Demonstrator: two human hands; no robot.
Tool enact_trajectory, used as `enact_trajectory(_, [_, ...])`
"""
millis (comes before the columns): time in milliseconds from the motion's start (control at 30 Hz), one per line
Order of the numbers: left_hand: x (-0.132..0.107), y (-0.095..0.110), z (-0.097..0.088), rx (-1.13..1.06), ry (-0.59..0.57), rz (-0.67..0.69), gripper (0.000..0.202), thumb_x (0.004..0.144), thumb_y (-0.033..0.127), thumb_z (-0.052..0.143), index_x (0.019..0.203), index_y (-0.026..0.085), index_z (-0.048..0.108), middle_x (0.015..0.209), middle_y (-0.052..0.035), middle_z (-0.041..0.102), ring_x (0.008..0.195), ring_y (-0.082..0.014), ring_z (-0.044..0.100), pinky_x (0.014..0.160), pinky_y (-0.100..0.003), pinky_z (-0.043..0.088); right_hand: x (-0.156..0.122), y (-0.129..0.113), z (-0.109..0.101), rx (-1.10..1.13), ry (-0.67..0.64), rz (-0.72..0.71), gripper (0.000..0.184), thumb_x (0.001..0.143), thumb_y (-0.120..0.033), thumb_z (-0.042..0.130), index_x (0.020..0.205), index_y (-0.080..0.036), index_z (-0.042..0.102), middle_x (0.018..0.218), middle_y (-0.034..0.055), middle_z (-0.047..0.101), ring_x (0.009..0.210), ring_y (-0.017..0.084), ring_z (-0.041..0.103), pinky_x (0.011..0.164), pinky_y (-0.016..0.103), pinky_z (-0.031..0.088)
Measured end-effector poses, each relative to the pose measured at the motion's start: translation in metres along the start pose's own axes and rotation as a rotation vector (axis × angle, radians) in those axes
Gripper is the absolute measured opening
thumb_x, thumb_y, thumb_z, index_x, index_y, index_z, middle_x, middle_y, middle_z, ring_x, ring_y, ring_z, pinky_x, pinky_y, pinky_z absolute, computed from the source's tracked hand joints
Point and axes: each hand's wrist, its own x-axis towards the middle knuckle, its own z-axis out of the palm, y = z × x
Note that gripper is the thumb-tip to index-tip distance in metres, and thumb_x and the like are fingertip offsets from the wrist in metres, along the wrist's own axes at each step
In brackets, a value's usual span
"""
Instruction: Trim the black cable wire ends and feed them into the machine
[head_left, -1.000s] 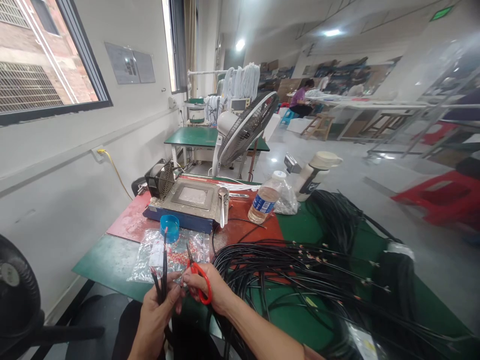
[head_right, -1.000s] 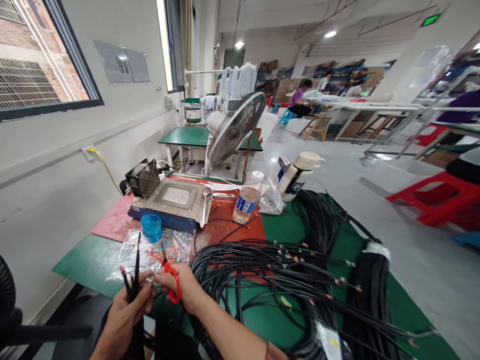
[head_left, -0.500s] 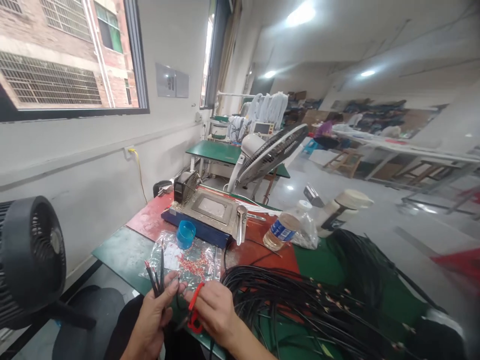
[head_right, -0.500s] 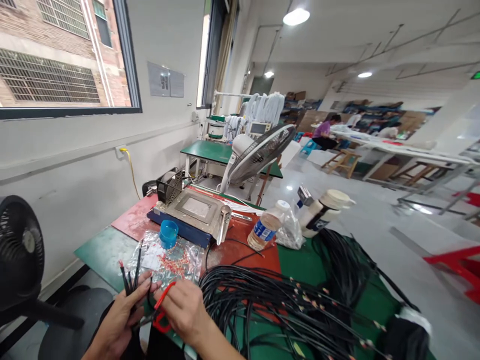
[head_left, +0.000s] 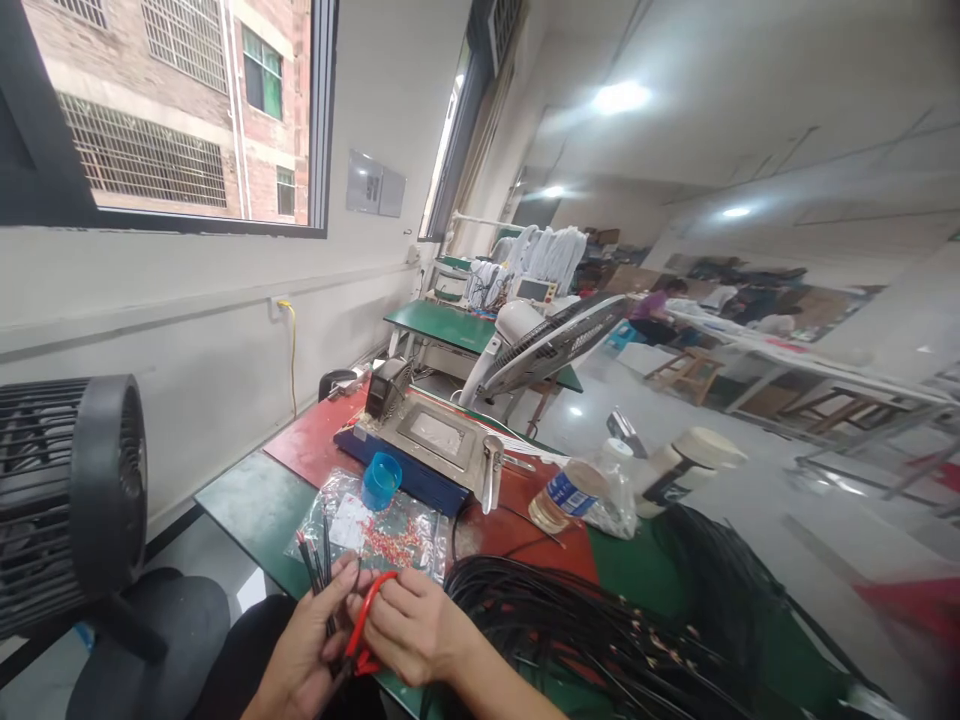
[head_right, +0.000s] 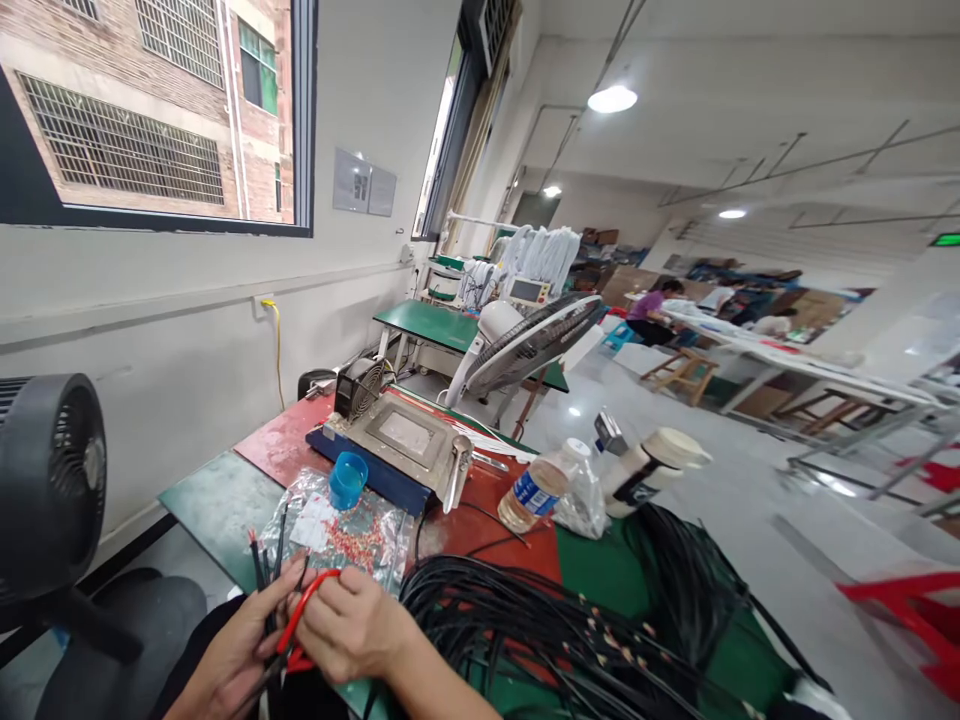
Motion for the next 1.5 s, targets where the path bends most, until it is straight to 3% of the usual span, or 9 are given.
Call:
enact_trajectory(100, [0.002, 0.004, -0.004, 0.144, 0.051, 0.151, 0.039, 0.068, 0.028, 0.076, 0.102, 0.012, 0.062, 0.058, 0.0011, 0.055, 0.044, -0.0067, 0.048, 0.03, -0.01, 0.018, 0.004, 0.021, 0.004, 0.037, 0.134, 0.262, 0.021, 0.088, -0.017, 0.047, 0.074, -0.014, 0.063, 0.056, 0.0006, 0.051, 0.052, 0.011, 0.045, 0.05, 0.026, 0.03])
enact_trajectory(200, [0.012, 0.005, -0.011, 0.354, 0.061, 0.337, 0.051, 0.074, 0.05, 0.066, 0.106, 0.011, 0.061, 0.05, 0.0065, 0.045, 0.036, -0.0026, 0.03, 0.032, -0.012, 0.014, 0.006, 0.05, 0.011, 0.171, 0.261, 0.822, 0.023, 0.087, -0.029, 0.052, 0.075, -0.015, 0.065, 0.06, 0.0023, 0.059, 0.054, 0.012, 0.051, 0.052, 0.023, 0.038])
enact_trajectory(267, [0.02, 0.003, -0.015, 0.423, 0.043, 0.432, 0.055, 0.077, 0.056, 0.059, 0.109, 0.012, 0.058, 0.047, 0.0098, 0.036, 0.035, -0.0025, 0.022, 0.033, -0.013, 0.014, 0.005, 0.069, 0.017, 0.272, 0.263, 1.127, 0.029, 0.083, -0.039, 0.055, 0.073, -0.015, 0.066, 0.062, 0.0022, 0.062, 0.055, 0.012, 0.054, 0.053, 0.022, 0.04])
enact_trajectory(367, [0.033, -0.001, -0.018, 0.433, 0.027, 0.539, 0.053, 0.079, 0.056, 0.054, 0.114, 0.015, 0.054, 0.049, 0.0092, 0.038, 0.037, -0.0041, 0.024, 0.034, -0.014, 0.017, 0.001, 0.088, 0.031, 0.275, 0.18, 1.315, 0.039, 0.08, -0.049, 0.052, 0.067, -0.014, 0.065, 0.059, 0.0012, 0.061, 0.054, 0.013, 0.053, 0.052, 0.021, 0.037])
enact_trajectory(633, [0.062, -0.003, -0.025, 0.517, 0.039, 0.585, 0.047, 0.077, 0.058, 0.056, 0.092, 0.014, 0.058, 0.046, 0.0084, 0.04, 0.036, -0.0052, 0.028, 0.033, -0.015, 0.02, 0.004, 0.092, 0.055, -0.06, -0.182, 1.326, 0.032, 0.08, -0.04, 0.055, 0.059, -0.017, 0.06, 0.056, 0.0001, 0.058, 0.052, 0.011, 0.047, 0.05, 0.021, 0.022])
enact_trajectory(1033, [0.072, -0.003, -0.034, 0.547, 0.03, 0.556, 0.045, 0.077, 0.057, 0.056, 0.094, 0.015, 0.056, 0.044, 0.0085, 0.043, 0.033, -0.0055, 0.032, 0.031, -0.015, 0.022, 0.005, 0.093, 0.058, -0.167, -0.393, 1.347, 0.026, 0.085, -0.036, 0.052, 0.068, -0.019, 0.064, 0.069, 0.002, 0.068, 0.061, 0.012, 0.057, 0.052, 0.023, 0.02])
enact_trajectory(1167, [0.074, -0.003, -0.035, 0.57, 0.047, 0.548, 0.047, 0.076, 0.058, 0.056, 0.093, 0.014, 0.056, 0.043, 0.0082, 0.043, 0.032, -0.0062, 0.032, 0.031, -0.016, 0.021, 0.004, 0.092, 0.059, -0.174, -0.396, 1.347, 0.029, 0.086, -0.036, 0.05, 0.066, -0.019, 0.063, 0.067, 0.0023, 0.067, 0.06, 0.012, 0.057, 0.052, 0.023, 0.02])
enact_trajectory(1300, [0.071, -0.002, -0.033, 0.581, 0.048, 0.552, 0.046, 0.077, 0.057, 0.056, 0.094, 0.015, 0.056, 0.044, 0.0079, 0.045, 0.033, -0.007, 0.033, 0.032, -0.017, 0.023, 0.004, 0.093, 0.052, -0.131, -0.312, 1.303, 0.032, 0.085, -0.038, 0.051, 0.062, -0.018, 0.061, 0.062, 0.0018, 0.064, 0.056, 0.011, 0.054, 0.051, 0.022, 0.021])
enact_trajectory(1500, [0.069, 0.001, -0.029, 0.585, 0.058, 0.545, 0.049, 0.071, 0.06, 0.06, 0.091, 0.015, 0.058, 0.043, 0.0079, 0.044, 0.032, -0.0067, 0.033, 0.032, -0.017, 0.023, 0.006, 0.128, 0.001, -0.08, -0.079, 1.256, 0.038, 0.085, -0.044, 0.047, 0.065, -0.016, 0.062, 0.062, 0.002, 0.062, 0.057, 0.012, 0.053, 0.053, 0.02, 0.028])
